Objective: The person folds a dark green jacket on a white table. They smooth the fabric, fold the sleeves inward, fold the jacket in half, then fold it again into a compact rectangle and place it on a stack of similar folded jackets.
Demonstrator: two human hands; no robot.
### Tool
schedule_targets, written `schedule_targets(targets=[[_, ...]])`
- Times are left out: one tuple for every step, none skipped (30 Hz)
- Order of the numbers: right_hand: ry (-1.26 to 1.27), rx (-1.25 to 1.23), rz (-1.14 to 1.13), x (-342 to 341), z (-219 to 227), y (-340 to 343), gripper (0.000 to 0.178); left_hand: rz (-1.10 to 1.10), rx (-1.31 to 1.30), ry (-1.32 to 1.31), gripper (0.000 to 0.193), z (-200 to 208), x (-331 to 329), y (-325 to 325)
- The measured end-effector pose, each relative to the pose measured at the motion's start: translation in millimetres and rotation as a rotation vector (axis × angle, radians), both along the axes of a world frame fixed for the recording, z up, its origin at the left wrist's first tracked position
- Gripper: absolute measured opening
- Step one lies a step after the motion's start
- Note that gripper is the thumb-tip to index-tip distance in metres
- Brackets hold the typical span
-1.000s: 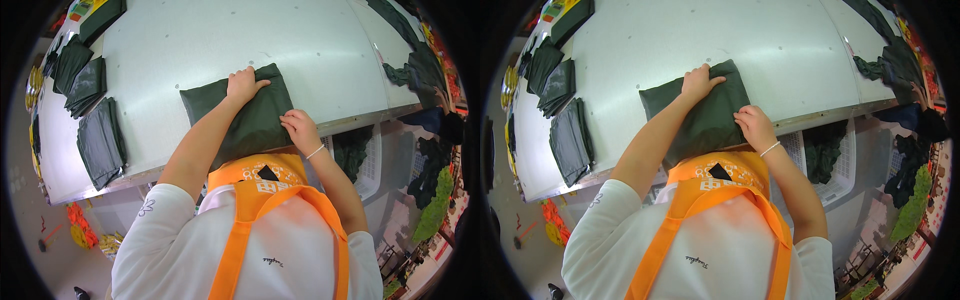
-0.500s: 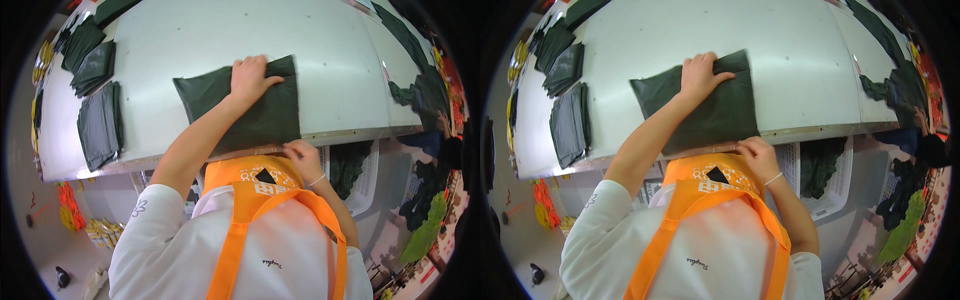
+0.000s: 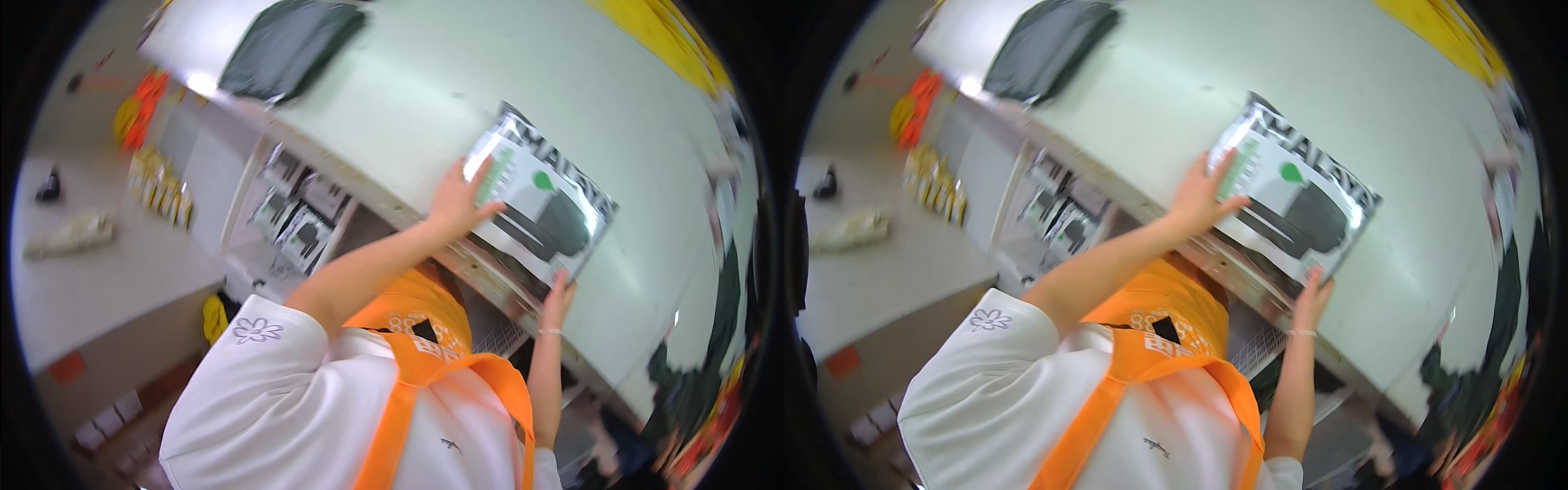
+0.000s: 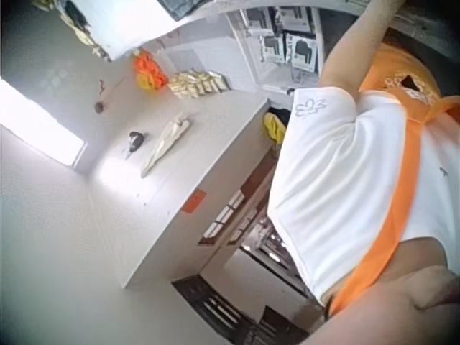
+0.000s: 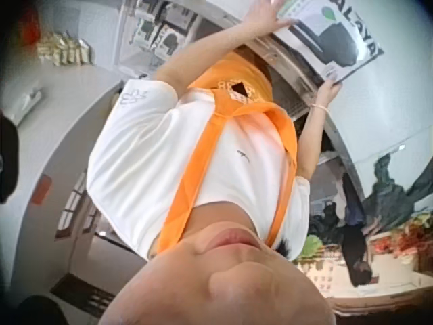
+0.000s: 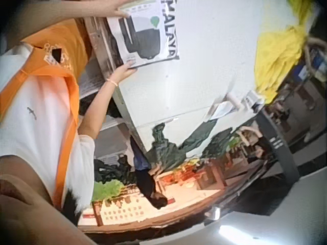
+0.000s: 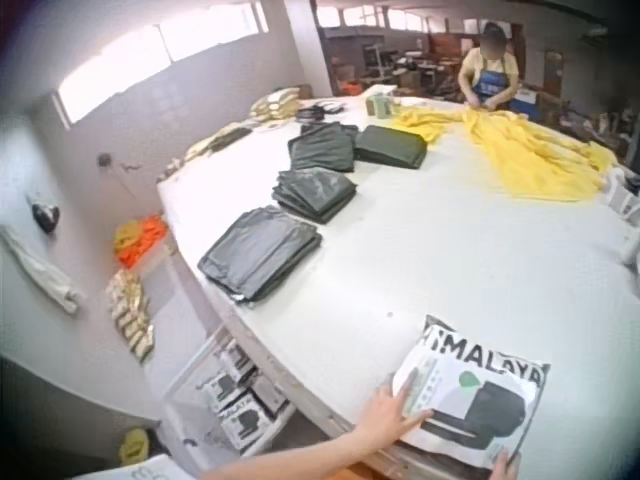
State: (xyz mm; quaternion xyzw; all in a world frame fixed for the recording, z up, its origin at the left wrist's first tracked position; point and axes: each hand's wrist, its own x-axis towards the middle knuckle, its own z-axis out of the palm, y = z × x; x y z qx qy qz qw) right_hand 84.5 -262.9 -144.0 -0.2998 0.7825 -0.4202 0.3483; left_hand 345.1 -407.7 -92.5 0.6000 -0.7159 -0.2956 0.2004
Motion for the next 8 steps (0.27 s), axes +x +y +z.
schedule_targets(targets=[[-0.052, 0.017, 0.027, 3.9, 8.0, -4.2, 0.054, 0.039, 0.007, 0.031, 0.087, -0.3, 9.8, 10.9], [-0.043, 0.042, 0.115, -14.9, 15.1, -3.3, 0.053, 0.12, 0.027, 0.046, 0.086, 10.9, 3.2, 31.3], [-0.087, 0.066, 0.18, -18.6, 21.0, -5.1, 0.053, 0.185, 0.04, 0.069, 0.086, 20.2, 3.0, 45.4], [-0.128, 0.085, 0.244, -26.1, 32.4, -13.2, 0.053, 0.251, 0.032, 0.037, 0.086, 34.6, 1.4, 57.6], [-0.154, 0.1, 0.298, -31.8, 49.2, -23.3, 0.053, 0.301, 0.02, 0.076, 0.087, 47.6, 4.2, 69.6], [-0.134, 0.153, 0.415, -31.4, 66.3, -32.7, 0.054, 0.384, 0.06, 0.05, 0.088, 62.3, 7.0, 84.2], [-0.12, 0.165, 0.529, -22.3, 82.3, -38.6, 0.052, 0.455, 0.093, 0.03, 0.088, 78.6, 17.9, 100.4], [-0.093, 0.181, 0.641, -4.9, 94.4, -42.1, 0.051, 0.526, 0.149, 0.063, 0.086, 83.7, 39.0, 119.6]])
